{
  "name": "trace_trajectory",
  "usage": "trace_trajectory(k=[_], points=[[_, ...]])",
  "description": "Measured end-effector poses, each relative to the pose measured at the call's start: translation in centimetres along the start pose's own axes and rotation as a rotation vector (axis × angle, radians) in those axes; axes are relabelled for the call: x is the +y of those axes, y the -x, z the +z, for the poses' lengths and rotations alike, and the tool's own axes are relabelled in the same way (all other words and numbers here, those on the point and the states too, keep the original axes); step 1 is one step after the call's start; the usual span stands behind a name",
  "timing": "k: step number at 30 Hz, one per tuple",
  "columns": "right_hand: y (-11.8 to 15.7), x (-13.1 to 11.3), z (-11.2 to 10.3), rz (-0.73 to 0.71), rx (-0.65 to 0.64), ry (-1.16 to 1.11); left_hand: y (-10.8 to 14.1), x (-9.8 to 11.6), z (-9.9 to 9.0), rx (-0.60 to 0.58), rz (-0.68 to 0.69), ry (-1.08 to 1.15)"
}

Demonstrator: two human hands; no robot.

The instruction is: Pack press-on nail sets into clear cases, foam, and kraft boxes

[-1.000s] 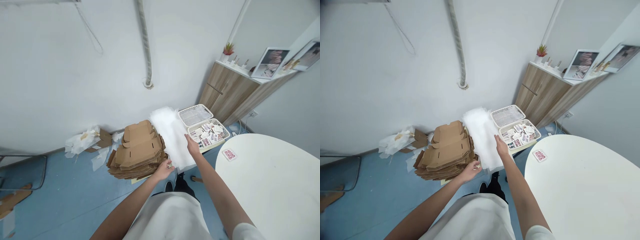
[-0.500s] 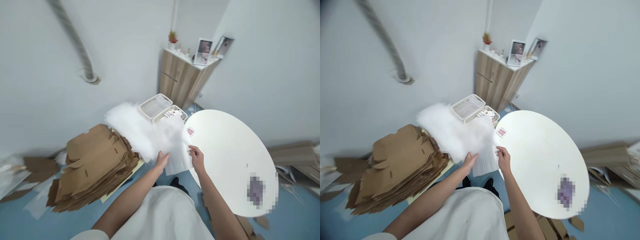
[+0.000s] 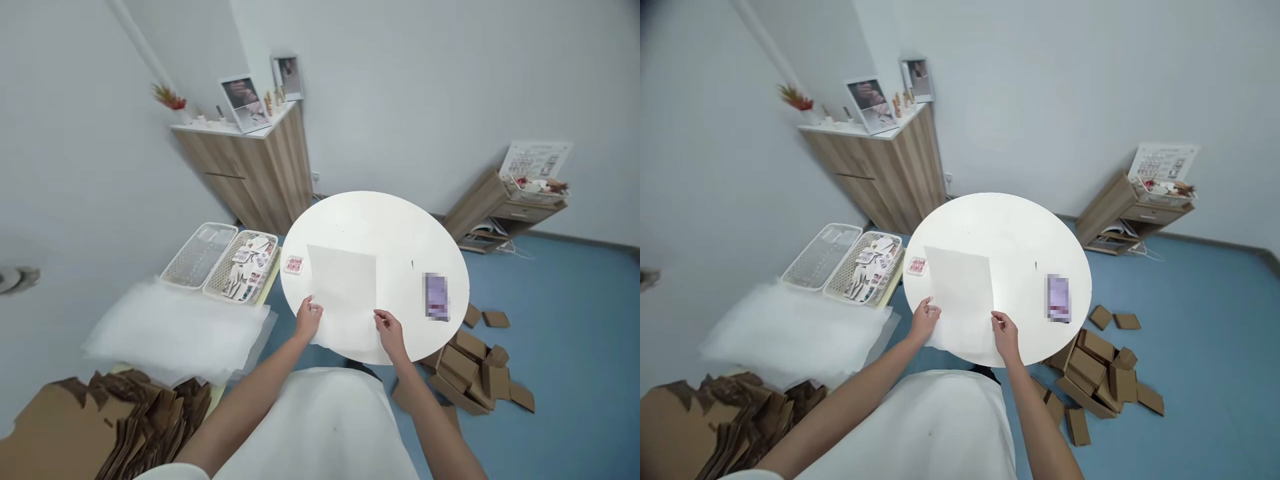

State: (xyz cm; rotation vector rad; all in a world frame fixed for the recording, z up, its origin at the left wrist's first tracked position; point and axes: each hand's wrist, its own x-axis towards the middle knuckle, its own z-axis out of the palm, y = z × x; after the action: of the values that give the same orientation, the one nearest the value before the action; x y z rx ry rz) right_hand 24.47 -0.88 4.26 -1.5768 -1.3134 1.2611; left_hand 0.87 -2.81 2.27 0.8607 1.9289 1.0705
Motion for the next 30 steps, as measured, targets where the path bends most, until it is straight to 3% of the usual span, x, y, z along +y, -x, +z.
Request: trace_trajectory(k=[5, 9, 15, 22, 26, 30], points=[[-1.7, 3.2, -2.8, 0.038, -0.025, 0.082, -1.5, 0.3, 4.0, -0.009, -0.023, -0.123], [-2.5, 4.9, -4.4, 0.056, -0.071, 0.223, -1.8, 0.1, 5.7, -0.054, -0.025, -0.238], [-3.3, 5.9, -4.6, 0.031, -0.099, 0.381, -1.6, 0.4, 6.4, -0.065, -0.014, -0.398], [-3.4, 5.3, -4.5, -0.033, -0.101, 0.529, -2.1, 0.5, 7.4, -0.103, 0.021, -0.482], [-2.9, 4.7, -4.2, -0.142, -0.069, 0.702, -1.9, 0.4, 7.9, -0.054, 0.119, -0.560], [-2.4, 4.7, -3.0, -0.271, -0.172, 0.838, -1.0, 1.0, 7.7, 0.010, 0.294, -0.745]])
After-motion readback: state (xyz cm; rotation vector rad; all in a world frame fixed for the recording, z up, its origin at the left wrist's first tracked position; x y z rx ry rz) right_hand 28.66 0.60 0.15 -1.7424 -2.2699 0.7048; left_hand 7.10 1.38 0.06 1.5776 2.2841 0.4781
